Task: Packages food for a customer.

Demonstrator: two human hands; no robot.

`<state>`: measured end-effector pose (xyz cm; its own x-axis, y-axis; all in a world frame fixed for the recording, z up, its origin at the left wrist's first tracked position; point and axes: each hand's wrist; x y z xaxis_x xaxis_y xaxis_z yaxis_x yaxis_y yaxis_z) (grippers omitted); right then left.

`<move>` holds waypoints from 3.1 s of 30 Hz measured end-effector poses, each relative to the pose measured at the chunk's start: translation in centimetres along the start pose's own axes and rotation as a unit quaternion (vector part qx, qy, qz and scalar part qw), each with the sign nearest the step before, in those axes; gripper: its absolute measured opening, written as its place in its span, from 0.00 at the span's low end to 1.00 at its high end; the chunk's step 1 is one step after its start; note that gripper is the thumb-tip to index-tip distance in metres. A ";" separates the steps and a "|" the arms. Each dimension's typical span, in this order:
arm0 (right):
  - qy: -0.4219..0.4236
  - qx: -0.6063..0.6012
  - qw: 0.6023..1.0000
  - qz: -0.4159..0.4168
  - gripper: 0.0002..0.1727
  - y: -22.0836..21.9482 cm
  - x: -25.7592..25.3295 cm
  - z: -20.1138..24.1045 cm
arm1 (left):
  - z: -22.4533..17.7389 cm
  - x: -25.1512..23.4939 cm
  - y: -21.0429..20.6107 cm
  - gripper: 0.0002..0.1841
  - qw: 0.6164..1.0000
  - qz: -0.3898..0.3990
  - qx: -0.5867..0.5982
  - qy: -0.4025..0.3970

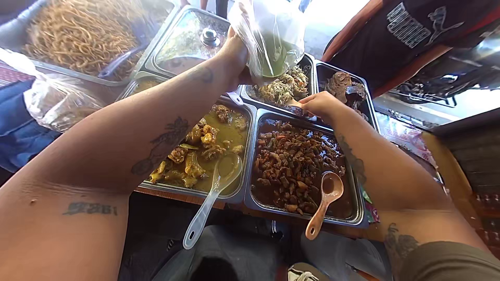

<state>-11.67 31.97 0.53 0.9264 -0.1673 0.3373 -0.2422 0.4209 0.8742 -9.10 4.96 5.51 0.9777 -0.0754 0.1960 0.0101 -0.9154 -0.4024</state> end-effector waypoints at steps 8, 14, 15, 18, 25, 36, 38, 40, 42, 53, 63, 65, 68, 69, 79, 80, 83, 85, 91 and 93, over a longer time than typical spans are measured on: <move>0.069 -0.018 0.997 -0.036 0.14 -2.8 -3.8 2.2 | 0.0 -0.3 0.3 0.27 0.999 -0.031 -0.020 -0.004; 0.045 -0.121 0.992 -0.012 0.16 -2.4 -2.2 2.0 | 0.2 -1.6 1.2 0.29 0.998 -0.045 -0.033 -0.006; 0.039 -0.135 0.990 -0.014 0.16 -1.9 -1.9 1.7 | 0.2 -1.8 1.3 0.29 0.998 -0.049 -0.040 -0.009; 0.024 -0.176 0.984 -0.020 0.16 -0.3 -1.3 0.6 | 0.4 -2.2 1.6 0.27 0.996 -0.057 -0.064 -0.021; 0.037 -0.196 0.978 -0.067 0.16 4.3 0.1 0.0 | 1.6 -3.7 0.9 0.26 0.988 -0.067 -0.133 -0.028; 0.167 -0.019 0.974 -0.152 0.15 10.2 3.4 5.4 | 3.9 -6.2 -2.8 0.28 0.996 -0.028 -0.084 0.000; 0.217 0.102 0.953 -0.183 0.15 9.5 3.9 6.8 | 4.1 -6.6 -3.4 0.27 0.998 -0.025 -0.057 0.010; 0.267 0.225 0.908 -0.230 0.16 8.3 5.4 8.1 | 4.1 -6.6 -3.9 0.27 0.999 -0.017 -0.039 0.008; 0.325 0.320 0.843 -0.284 0.17 7.9 6.5 8.8 | 4.3 -6.4 -4.2 0.24 1.000 -0.017 -0.021 0.001; 0.137 0.300 0.917 -0.223 0.15 5.4 -0.6 3.9 | 4.6 -8.2 -2.6 0.23 1.000 -0.024 0.008 0.008; 0.103 0.282 0.922 -0.244 0.13 2.2 -0.3 0.3 | 2.1 -7.5 -3.1 0.23 1.000 -0.008 0.011 -0.006; 0.073 0.277 0.934 -0.215 0.16 0.8 -0.1 0.6 | 2.1 -7.4 -3.2 0.24 1.000 0.000 0.020 0.000; 0.088 0.292 0.928 -0.212 0.16 0.1 1.3 0.9 | 1.7 -7.0 -3.4 0.24 1.000 0.000 0.024 0.008; 0.095 0.282 0.930 -0.216 0.15 0.6 1.5 0.6 | 1.6 -6.9 -3.4 0.24 1.000 0.005 0.028 0.011; 0.139 0.294 0.915 -0.241 0.15 2.1 1.5 -0.8 | 1.5 -5.9 -3.0 0.23 1.000 0.021 0.012 0.017; 0.127 0.306 0.911 -0.244 0.16 2.3 1.0 -1.2 | 1.4 -5.8 -2.9 0.24 0.999 0.027 0.014 0.019; 0.124 0.283 0.928 -0.211 0.16 2.0 0.4 -2.4 | 1.1 -5.4 -2.9 0.23 0.999 0.030 0.020 0.014; 0.137 0.245 0.943 -0.180 0.15 2.2 1.0 -2.3 | 0.8 -5.0 -2.5 0.23 0.999 0.032 0.018 0.013; 0.054 0.238 0.960 -0.133 0.13 3.3 1.7 -2.4 | 0.3 -4.7 -1.3 0.22 0.999 0.029 0.019 0.019; 0.053 0.174 0.981 -0.073 0.12 2.8 0.8 -2.2 | 0.2 -4.5 -1.0 0.22 0.999 0.026 0.018 0.019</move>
<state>-11.00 34.97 2.48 0.9787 -0.1018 0.1782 -0.1719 0.0673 0.9828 -13.45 6.32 4.91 0.9682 -0.1390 0.2079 -0.0327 -0.8946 -0.4457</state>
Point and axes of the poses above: each hand's wrist, its own x-axis away from the middle knuckle, its own y-axis out of the back of the hand, z = x × y, and after that the axes turned 7 degrees about x, right-handed
